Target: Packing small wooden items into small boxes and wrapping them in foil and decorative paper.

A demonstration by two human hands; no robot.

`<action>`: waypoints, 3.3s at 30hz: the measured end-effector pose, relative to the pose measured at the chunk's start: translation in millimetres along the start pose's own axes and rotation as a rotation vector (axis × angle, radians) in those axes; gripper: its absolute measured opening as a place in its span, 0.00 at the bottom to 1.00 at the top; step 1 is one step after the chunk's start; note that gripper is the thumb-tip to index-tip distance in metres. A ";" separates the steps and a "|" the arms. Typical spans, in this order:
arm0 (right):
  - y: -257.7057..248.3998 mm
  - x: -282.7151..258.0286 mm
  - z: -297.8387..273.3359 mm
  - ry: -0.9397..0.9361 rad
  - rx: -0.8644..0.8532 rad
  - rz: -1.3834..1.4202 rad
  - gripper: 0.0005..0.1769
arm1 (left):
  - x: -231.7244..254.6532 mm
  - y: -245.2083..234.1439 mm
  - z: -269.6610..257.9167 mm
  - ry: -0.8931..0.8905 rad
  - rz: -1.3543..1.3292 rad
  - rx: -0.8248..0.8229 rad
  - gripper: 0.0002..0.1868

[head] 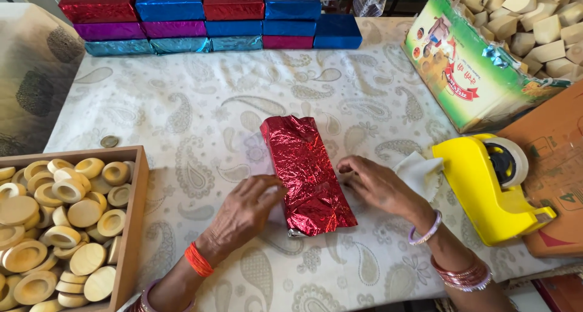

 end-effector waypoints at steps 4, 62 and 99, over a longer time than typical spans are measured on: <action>9.4 9.4 -18.9 -0.157 0.058 -0.111 0.23 | 19.9 0.6 1.0 0.187 0.016 -0.149 0.21; 49.5 47.8 -14.4 -0.288 0.575 0.392 0.31 | -8.4 23.7 28.9 -0.196 -0.556 0.370 0.28; -62.6 -192.5 68.4 -0.650 0.406 -0.924 0.06 | -0.6 20.1 35.3 -0.135 -0.497 0.318 0.34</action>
Point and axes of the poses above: each hand's wrist, its own z-axis towards the middle knuckle, its own y-axis out of the palm, x = y × z, the point moved 6 cm from there along z, towards the middle knuckle, and after that the axes turned 11 degrees about -y, right-handed, at the moved point
